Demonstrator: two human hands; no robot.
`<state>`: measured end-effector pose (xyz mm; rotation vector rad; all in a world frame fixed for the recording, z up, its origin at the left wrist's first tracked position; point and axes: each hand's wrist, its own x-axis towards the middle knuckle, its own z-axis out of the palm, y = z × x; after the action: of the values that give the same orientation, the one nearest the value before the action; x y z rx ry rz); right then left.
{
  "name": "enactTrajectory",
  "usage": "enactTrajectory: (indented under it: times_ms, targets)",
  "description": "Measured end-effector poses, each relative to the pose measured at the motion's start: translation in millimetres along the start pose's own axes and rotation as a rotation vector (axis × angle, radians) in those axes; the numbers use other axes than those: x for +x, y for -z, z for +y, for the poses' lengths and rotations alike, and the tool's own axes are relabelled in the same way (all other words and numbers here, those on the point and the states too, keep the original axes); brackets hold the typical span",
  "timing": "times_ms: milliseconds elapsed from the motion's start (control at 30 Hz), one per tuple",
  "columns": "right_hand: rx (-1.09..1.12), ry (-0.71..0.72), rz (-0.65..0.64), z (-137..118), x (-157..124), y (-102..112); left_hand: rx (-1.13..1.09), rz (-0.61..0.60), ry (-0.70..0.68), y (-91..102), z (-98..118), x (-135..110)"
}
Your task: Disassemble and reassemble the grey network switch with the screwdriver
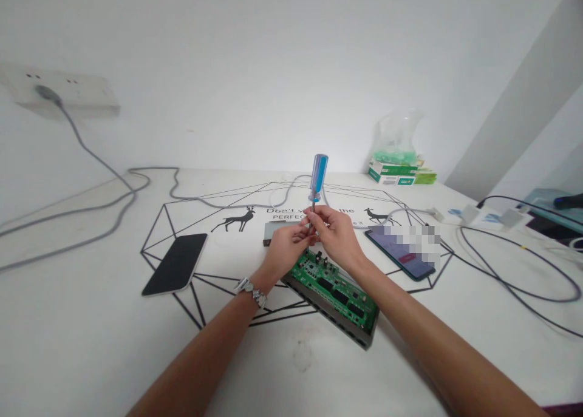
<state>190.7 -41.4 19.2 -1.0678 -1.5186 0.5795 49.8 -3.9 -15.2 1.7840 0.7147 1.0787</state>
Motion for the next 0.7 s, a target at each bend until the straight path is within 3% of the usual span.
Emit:
enactTrajectory:
  times_ms: [133,367,700]
  targets:
    - [-0.07,0.02,0.008,-3,-1,-2,-0.016,-0.036,0.007,-0.5,-1,0]
    - [-0.074,0.03,0.201,-6,0,-2,0.066,0.01,0.013,0.4,-2,-3]
    - [-0.212,0.056,0.129,-1,1,8,0.049,0.011,0.064,5.5,12,-8]
